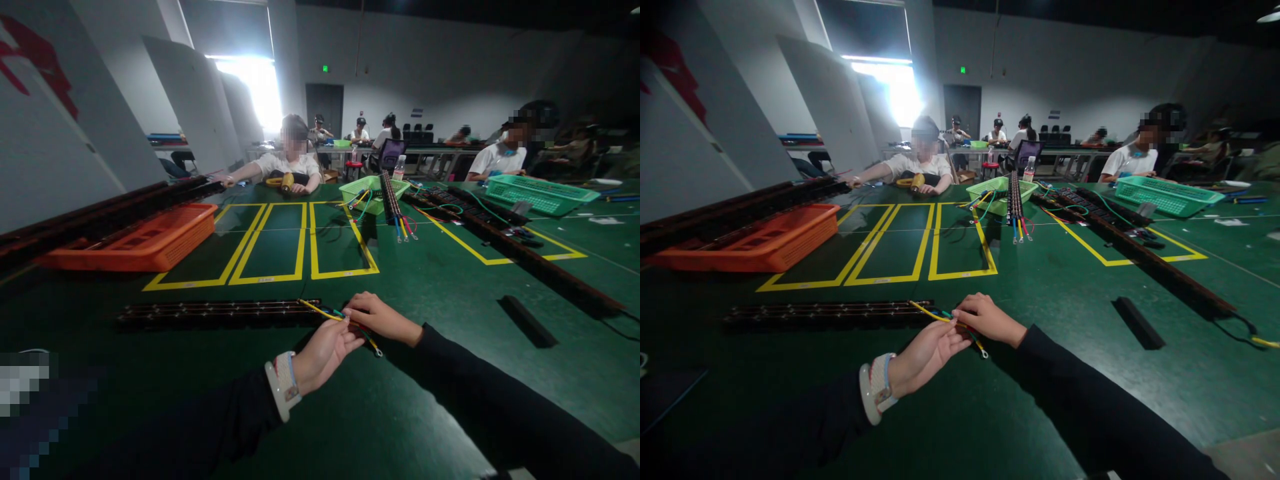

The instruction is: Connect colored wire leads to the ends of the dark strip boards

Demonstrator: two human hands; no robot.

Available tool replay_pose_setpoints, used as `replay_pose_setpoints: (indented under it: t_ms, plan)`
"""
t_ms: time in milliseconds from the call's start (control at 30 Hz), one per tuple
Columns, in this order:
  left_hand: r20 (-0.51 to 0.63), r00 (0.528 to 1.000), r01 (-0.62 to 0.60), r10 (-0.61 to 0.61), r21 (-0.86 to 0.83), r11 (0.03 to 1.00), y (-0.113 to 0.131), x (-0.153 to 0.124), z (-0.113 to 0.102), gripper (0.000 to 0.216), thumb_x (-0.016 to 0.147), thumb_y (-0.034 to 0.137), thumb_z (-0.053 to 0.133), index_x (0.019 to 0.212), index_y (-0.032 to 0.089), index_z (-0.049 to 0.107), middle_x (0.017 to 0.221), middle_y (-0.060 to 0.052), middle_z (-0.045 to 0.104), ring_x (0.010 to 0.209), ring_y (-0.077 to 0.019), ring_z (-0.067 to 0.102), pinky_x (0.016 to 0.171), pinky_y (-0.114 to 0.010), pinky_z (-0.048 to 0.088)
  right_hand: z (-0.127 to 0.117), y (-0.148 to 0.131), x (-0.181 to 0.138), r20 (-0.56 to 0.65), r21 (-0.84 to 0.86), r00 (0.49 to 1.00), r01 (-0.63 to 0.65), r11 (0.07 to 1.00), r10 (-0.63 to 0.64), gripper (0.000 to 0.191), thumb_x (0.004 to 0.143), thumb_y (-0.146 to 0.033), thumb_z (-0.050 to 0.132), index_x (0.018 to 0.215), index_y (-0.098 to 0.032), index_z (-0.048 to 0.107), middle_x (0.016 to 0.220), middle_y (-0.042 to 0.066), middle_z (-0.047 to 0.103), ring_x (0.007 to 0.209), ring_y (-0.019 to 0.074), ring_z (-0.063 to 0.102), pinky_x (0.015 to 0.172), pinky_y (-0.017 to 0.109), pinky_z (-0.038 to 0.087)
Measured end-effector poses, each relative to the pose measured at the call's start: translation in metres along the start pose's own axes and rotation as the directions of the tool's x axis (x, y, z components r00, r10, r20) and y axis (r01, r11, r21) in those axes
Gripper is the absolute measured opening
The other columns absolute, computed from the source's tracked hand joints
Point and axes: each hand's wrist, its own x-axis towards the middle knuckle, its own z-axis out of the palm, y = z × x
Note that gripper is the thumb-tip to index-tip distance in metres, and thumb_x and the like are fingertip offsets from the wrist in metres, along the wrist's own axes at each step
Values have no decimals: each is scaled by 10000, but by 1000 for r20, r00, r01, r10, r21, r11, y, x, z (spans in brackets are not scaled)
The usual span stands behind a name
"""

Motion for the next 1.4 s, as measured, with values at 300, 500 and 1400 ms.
replay_pose_setpoints:
  t_ms: [300,500,1400]
  plan:
    - [-29,997,75,-74,26,997,0,0,2,242,871,200,370,985,50,523,911,-167,657,860,-205,644,970,-423,398,-5,-8,0,63,59,996,-73,996,69,376,897,-458,448,806,-171,673,769,25,659,772,154,570,769,284,360]
    - [-24,997,73,-74,-26,997,4,-1,3,259,866,226,337,927,72,536,920,-160,656,868,-209,642,945,-418,414,-12,-11,-3,123,38,991,-57,998,52,279,882,-411,492,912,-195,666,851,17,675,863,178,564,858,332,337]
    - [-60,993,102,-105,-48,994,5,-1,2,262,841,206,337,933,56,531,1012,-205,639,917,-240,644,949,-418,416,-10,-21,-8,-25,-132,998,60,989,-64,139,867,-221,507,899,-152,622,829,55,593,772,151,543,685,256,416]
